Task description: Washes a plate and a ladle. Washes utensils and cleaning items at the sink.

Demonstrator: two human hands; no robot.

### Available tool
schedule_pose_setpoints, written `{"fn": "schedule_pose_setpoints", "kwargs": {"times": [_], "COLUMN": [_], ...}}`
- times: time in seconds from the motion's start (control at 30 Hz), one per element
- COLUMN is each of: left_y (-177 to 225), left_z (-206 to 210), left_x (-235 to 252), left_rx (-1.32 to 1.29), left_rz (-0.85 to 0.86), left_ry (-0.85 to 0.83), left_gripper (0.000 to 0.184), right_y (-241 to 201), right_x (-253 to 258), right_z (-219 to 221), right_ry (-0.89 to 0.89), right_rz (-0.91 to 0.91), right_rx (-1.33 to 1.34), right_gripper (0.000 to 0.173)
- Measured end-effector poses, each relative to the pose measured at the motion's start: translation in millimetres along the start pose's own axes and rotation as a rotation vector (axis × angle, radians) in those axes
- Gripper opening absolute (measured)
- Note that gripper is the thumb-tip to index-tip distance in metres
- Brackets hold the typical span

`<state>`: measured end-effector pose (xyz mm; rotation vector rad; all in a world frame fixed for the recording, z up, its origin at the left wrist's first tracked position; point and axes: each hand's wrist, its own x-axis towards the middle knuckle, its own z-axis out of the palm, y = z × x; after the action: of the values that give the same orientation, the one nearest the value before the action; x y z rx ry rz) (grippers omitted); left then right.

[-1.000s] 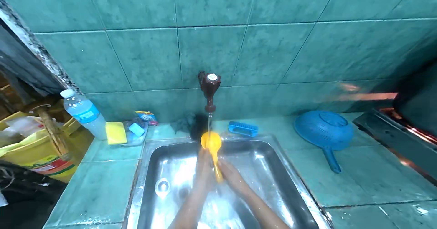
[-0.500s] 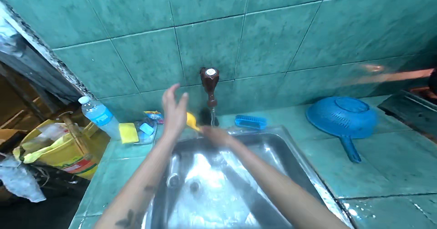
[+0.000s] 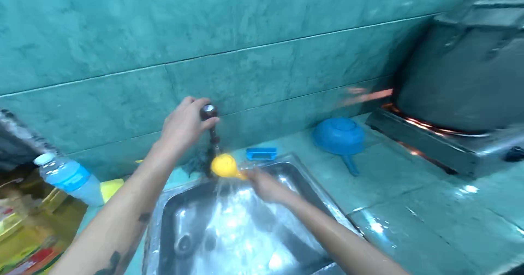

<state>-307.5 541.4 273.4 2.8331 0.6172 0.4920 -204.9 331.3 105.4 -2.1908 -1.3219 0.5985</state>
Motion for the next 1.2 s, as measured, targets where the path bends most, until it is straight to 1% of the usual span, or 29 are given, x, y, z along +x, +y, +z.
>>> {"fn": "schedule_pose_setpoints", "kwargs": {"times": [0.03, 0.1, 0.17, 0.2, 0.23, 0.3, 0.33, 0.37, 0.47, 0.5, 0.53, 0.57, 0.6, 0.63, 0.73, 0.8, 0.87, 0.93, 1.0, 1.1, 1.2], "left_y": [6, 12, 14, 15, 16, 17, 17, 16, 3, -2, -5, -4, -2, 0, 3, -1, -6, -7, -4, 1, -1], "left_z": [-1, -2, -4, -8, -12, -20, -22, -24, -22, -20, -19, -19, -20, -21, -22, -19, -14, -11, -9, -15, -14], "left_x": [2, 7, 15, 20, 24, 27, 28, 30, 38, 39, 37, 35, 33, 33, 36, 37, 39, 37, 32, 31, 30], "left_rx": [0.038, 0.081, 0.060, 0.046, 0.039, 0.039, 0.043, 0.044, 0.006, -0.021, -0.051, -0.072, -0.082, -0.077, -0.026, 0.001, 0.032, 0.044, 0.016, 0.036, 0.044], "left_rz": [0.008, -0.002, -0.014, -0.011, -0.001, 0.000, 0.000, 0.005, 0.021, 0.028, 0.024, 0.007, -0.014, -0.031, -0.058, -0.036, -0.034, -0.055, -0.059, -0.110, -0.122], "left_ry": [0.010, 0.014, -0.027, -0.058, -0.091, -0.160, -0.185, -0.202, -0.224, -0.227, -0.228, -0.231, -0.231, -0.230, -0.238, -0.230, -0.202, -0.164, -0.113, -0.165, -0.154], "left_gripper": [0.046, 0.040, 0.035, 0.033, 0.031, 0.031, 0.032, 0.033, 0.036, 0.036, 0.037, 0.038, 0.039, 0.039, 0.043, 0.045, 0.045, 0.045, 0.044, 0.046, 0.046], "right_y": [-5, -6, 5, 13, 20, 28, 28, 27, 20, 19, 21, 23, 29, 38, 86, 135, 186, 228, 254, 274, 280], "right_x": [-6, -17, -30, -38, -49, -74, -83, -88, -99, -103, -107, -109, -110, -107, -89, -70, -49, -32, -20, -10, -7], "right_z": [-5, -10, 3, 17, 32, 56, 60, 56, 19, 10, 1, -7, -16, -28, -87, -126, -158, -177, -189, -197, -199], "right_ry": [-0.009, -0.013, 0.012, 0.011, -0.034, -0.203, -0.226, -0.195, 0.012, 0.000, -0.090, -0.192, -0.239, -0.210, 0.174, 0.400, 0.516, 0.542, 0.532, 0.489, 0.483], "right_rz": [0.002, -0.020, -0.016, 0.014, 0.068, 0.224, 0.292, 0.328, 0.295, 0.298, 0.319, 0.360, 0.401, 0.433, 0.507, 0.554, 0.634, 0.707, 0.751, 0.757, 0.737], "right_rx": [0.024, 0.111, 0.233, 0.238, 0.155, -0.162, -0.258, -0.288, -0.286, -0.303, -0.329, -0.364, -0.398, -0.395, -0.343, -0.293, -0.227, -0.176, -0.158, -0.156, -0.143], "right_gripper": [0.037, 0.036, 0.039, 0.040, 0.041, 0.035, 0.033, 0.034, 0.044, 0.044, 0.043, 0.037, 0.034, 0.036, 0.038, 0.044, 0.047, 0.046, 0.044, 0.046, 0.047]}}
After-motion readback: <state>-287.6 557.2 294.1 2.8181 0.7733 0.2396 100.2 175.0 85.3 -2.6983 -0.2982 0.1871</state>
